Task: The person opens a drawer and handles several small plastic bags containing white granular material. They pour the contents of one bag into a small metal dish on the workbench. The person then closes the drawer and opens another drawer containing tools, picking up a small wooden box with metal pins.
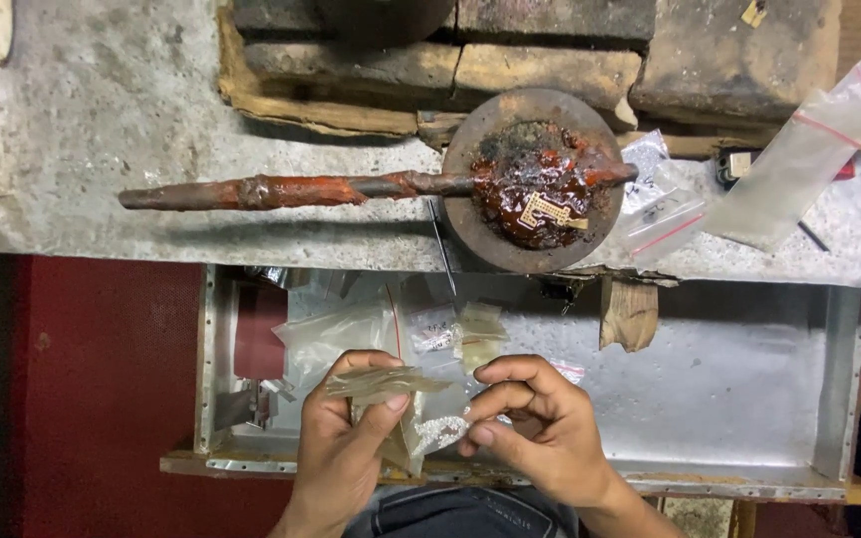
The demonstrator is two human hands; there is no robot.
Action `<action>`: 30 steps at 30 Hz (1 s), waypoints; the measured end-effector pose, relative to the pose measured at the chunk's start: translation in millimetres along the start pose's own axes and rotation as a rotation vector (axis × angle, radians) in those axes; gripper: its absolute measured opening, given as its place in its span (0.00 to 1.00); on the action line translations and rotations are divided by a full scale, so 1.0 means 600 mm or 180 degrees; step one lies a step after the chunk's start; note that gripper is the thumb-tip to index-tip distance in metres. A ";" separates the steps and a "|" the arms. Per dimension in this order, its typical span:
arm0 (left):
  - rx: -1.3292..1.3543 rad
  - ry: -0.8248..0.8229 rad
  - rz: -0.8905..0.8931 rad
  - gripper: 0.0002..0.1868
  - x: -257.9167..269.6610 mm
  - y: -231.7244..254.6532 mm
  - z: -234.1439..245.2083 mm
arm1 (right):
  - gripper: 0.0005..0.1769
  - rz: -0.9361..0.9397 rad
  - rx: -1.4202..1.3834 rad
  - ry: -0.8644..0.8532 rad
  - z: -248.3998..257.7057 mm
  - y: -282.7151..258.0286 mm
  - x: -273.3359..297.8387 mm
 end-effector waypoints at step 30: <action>-0.0385 -0.0128 -0.0268 0.11 -0.001 0.081 -0.042 | 0.24 0.0044 0.0548 0.0363 -0.002 -0.033 0.005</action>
Point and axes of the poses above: each hand's wrist, its own x-axis away from the middle knuckle, its own z-axis out of the back of the hand, y = z × x, the point moved 3 cm from there along -x, towards the middle knuckle, and after that the axes turned 6 degrees about -x, right-handed, at the moved point
